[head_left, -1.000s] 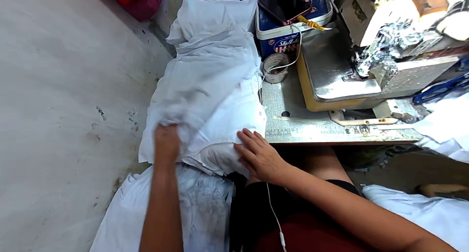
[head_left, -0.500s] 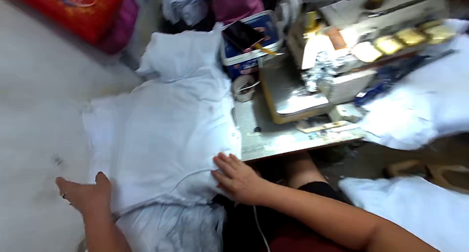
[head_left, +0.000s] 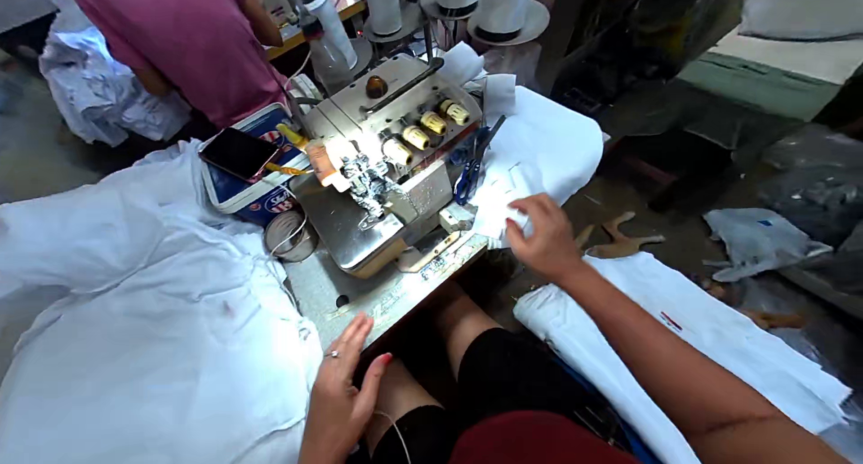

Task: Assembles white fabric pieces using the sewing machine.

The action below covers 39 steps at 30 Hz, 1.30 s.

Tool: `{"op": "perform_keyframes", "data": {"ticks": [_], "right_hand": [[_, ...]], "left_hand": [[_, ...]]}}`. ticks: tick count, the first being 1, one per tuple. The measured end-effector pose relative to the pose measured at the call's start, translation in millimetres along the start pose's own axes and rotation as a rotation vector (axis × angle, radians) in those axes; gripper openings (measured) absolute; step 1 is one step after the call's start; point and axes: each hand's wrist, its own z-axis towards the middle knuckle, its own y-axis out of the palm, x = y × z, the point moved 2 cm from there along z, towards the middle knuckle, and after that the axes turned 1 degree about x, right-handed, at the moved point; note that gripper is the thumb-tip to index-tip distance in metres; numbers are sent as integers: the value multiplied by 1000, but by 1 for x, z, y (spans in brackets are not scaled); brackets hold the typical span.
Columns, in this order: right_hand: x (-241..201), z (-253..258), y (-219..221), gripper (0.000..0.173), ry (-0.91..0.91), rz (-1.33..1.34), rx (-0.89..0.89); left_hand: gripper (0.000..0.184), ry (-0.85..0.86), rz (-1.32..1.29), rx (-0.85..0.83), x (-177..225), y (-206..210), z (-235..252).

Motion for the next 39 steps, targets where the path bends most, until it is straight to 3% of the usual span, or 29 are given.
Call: {"op": "perform_keyframes", "data": {"ticks": [2, 5, 7, 10, 13, 18, 22, 25, 29, 32, 34, 37, 39], "right_hand": [[21, 11, -12, 36, 27, -38, -3], [30, 3, -12, 28, -256, -58, 44], [32, -5, -6, 27, -351, -72, 9], [46, -8, 6, 30, -360, -104, -66], [48, -2, 10, 23, -415, -139, -4], [30, 33, -16, 24, -356, -37, -79], [20, 30, -11, 37, -353, -80, -337], [35, 10, 8, 13, -515, -172, -169], [43, 16, 0, 24, -332, 28, -178], [33, 49, -22, 28, -46, 164, -253], [19, 72, -40, 30, 18, 173, -229], [-17, 88, -70, 28, -154, 132, -93], [-55, 77, -93, 26, -344, 121, -79]], "left_hand": [[38, 104, -162, -13, 12, 19, 17], [32, 164, -239, -65, 23, 38, 33], [31, 162, -299, -117, 24, 46, 38], [30, 142, -360, -213, 24, 58, 35], [31, 112, -414, -307, 25, 64, 33], [34, 35, -601, -485, 33, 65, 43], [35, 36, -601, -544, 43, 71, 52], [37, 22, -615, -587, 42, 79, 48], [39, -73, -657, -698, 39, 79, 41], [37, -93, -722, -721, 42, 76, 49], [35, -84, -810, -714, 49, 77, 58], [39, -105, -1107, -706, 64, 84, 70], [69, -183, -1385, -757, 78, 88, 77]]}}
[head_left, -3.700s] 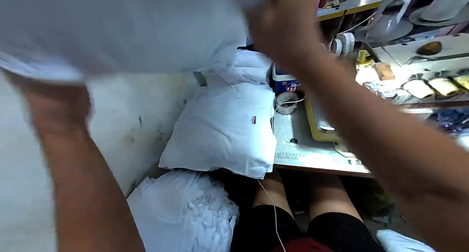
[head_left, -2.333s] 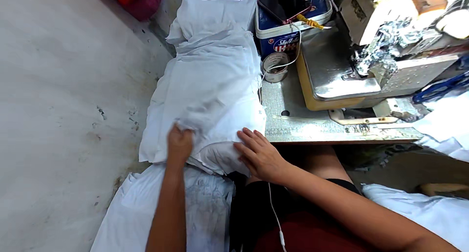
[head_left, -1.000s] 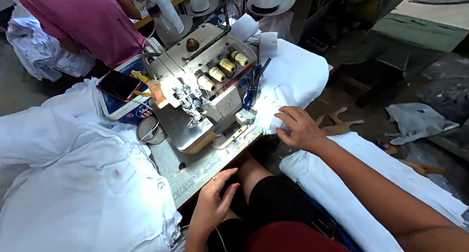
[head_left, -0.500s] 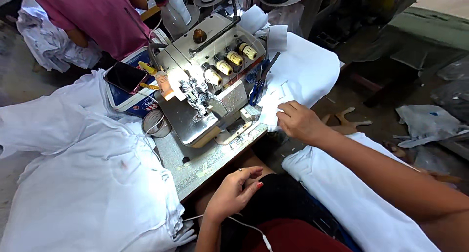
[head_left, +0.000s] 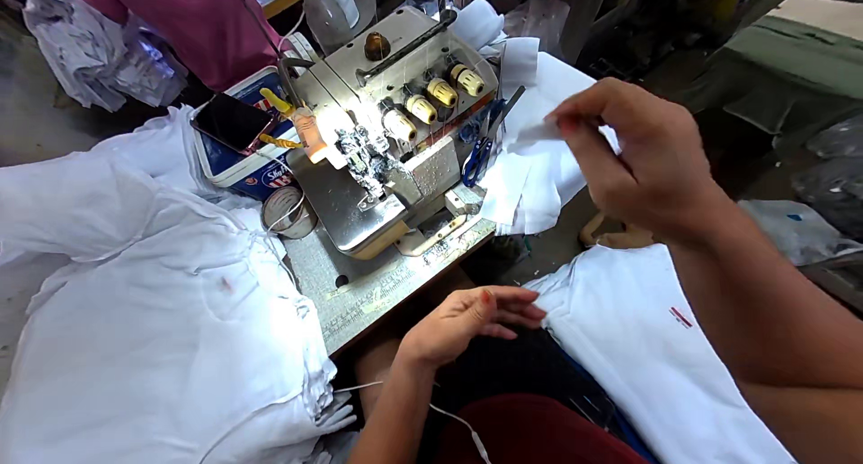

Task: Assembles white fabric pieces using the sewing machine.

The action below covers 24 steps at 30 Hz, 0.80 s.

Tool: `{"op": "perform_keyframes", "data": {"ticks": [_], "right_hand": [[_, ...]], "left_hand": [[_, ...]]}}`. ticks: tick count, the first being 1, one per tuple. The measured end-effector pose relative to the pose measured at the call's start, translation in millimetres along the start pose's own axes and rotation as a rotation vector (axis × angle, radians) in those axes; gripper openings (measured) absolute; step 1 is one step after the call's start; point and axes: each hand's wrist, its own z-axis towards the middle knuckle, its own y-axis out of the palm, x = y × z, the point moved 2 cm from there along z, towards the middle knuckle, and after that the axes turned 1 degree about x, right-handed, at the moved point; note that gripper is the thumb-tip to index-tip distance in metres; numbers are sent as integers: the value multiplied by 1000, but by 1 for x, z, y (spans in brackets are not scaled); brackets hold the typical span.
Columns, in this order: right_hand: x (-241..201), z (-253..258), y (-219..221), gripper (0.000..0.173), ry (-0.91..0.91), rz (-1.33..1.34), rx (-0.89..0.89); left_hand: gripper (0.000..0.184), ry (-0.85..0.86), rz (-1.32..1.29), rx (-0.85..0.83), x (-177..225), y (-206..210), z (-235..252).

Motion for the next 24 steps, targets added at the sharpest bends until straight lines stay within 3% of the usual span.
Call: {"op": "perform_keyframes", "data": {"ticks": [2, 5, 7, 9, 10, 14, 18, 20, 24], "right_hand": [[-46, -17, -6, 22, -166, 66, -6], [-95, -56, 6, 14, -304, 308, -109], [-107, -76, 22, 14, -383, 451, -174], [-113, -92, 40, 16, -397, 541, -244], [-114, -99, 50, 17, -390, 562, -285], [-114, -132, 98, 14, -327, 605, -432], [-109, -155, 130, 12, -237, 706, -597], [-110, -154, 133, 14, -236, 716, -657], [-120, -121, 124, 11, -417, 675, -556]], "left_hand": [[89, 39, -265, -59, 7, 12, 8], [79, 163, -541, -64, 21, 24, 7], [68, 206, -567, 69, 28, 24, -2], [33, 248, -497, 326, 40, 18, -17], [27, 256, -423, 471, 46, 12, -26], [31, 356, -173, 927, 68, -30, -71], [21, 470, -60, 1284, 93, -67, -108], [21, 506, -6, 1353, 97, -76, -116], [28, 529, 136, 1244, 83, -72, -110]]}}
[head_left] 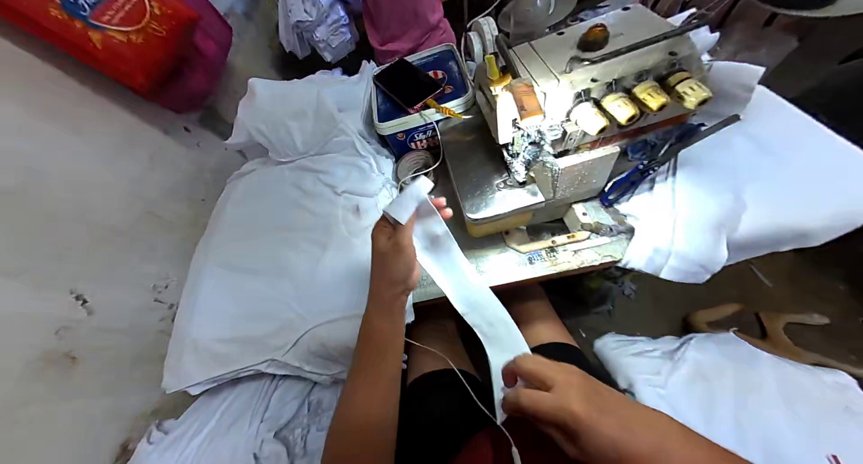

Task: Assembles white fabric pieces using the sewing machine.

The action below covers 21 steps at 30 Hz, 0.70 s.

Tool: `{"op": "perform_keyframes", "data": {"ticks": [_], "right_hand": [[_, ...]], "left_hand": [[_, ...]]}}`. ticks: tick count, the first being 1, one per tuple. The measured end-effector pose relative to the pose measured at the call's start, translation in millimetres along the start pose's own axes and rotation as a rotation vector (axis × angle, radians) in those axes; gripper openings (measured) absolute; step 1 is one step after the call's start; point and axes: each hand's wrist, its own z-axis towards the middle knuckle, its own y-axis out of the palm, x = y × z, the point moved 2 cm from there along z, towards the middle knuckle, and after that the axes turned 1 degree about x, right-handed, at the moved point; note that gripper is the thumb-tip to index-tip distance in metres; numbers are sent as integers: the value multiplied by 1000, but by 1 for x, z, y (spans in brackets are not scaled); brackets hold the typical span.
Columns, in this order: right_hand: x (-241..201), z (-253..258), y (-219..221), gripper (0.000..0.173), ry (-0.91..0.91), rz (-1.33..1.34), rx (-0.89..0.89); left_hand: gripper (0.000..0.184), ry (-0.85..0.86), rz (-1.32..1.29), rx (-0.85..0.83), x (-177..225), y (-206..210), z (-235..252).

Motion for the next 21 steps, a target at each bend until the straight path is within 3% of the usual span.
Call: {"op": "perform_keyframes", "data": {"ticks": [6, 11, 21], "right_hand": [[-5, 58, -41, 17, -130, -49, 289], [17, 76, -52, 21, 28, 35, 410], [61, 74, -37, 15, 299, 208, 572]], "left_hand": [[25, -24, 91, -89, -23, 25, -35], [15, -89, 61, -136, -28, 35, -50], [29, -27, -62, -329, -59, 27, -53]]}}
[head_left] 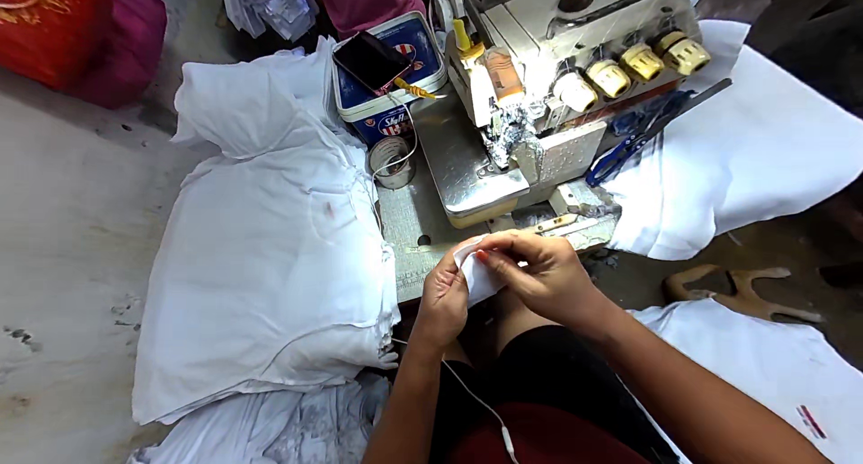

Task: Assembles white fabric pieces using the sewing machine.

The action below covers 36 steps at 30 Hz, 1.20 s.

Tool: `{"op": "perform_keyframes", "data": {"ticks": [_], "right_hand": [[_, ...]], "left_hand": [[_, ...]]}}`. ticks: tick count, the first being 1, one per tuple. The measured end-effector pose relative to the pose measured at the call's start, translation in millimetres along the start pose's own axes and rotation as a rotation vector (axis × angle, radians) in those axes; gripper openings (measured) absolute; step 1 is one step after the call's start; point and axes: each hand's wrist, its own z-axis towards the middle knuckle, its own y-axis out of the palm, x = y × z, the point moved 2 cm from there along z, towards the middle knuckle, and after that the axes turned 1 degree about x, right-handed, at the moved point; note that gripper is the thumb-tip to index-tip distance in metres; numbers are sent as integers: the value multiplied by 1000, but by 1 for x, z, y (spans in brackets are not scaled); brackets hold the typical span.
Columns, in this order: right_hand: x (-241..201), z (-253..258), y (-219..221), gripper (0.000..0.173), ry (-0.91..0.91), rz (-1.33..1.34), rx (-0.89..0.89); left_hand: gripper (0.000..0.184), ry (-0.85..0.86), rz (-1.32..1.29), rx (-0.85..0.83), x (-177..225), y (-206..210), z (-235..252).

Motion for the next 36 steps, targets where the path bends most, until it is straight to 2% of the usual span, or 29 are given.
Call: {"op": "perform_keyframes", "data": {"ticks": [3, 6, 8, 12, 15, 18, 21, 24, 25, 27, 30, 36], "right_hand": [[5, -2, 1, 14, 39, 3, 16], [8, -3, 4, 15, 48, -10, 42], [9, -3, 5, 16, 19, -64, 72], [11, -4, 0, 26, -49, -280, 165], [12, -2, -4, 35, -24, -273, 104], [19, -1, -1, 20, -78, -250, 105], [19, -2, 0, 17, -96, -240, 193], [21, 0, 2, 16, 0, -196, 351], [22, 2, 2, 15, 43, -166, 394], [26, 6, 3, 16, 145, -100, 463], [32, 14, 2, 20, 266, -13, 544], [40, 28, -4, 25, 350, 37, 608]], "left_hand": [[31, -15, 4, -9, -1, -1, -3], [23, -10, 75, -31, -2, -1, -4], [22, 14, 148, 13, -4, -1, -1], [25, -46, 199, -21, 1, -10, 5], [25, -68, 236, -91, 8, -16, 12], [23, -104, 310, -174, 17, -17, 21], [4, -170, 371, -174, 26, -16, 36], [33, -117, 569, -136, 36, -13, 58], [37, -78, 679, -128, 38, -11, 67], [38, -14, 897, -116, 40, -2, 84], [36, -31, 1122, -127, 41, 11, 103], [40, -65, 1180, -94, 40, 24, 118]]}}
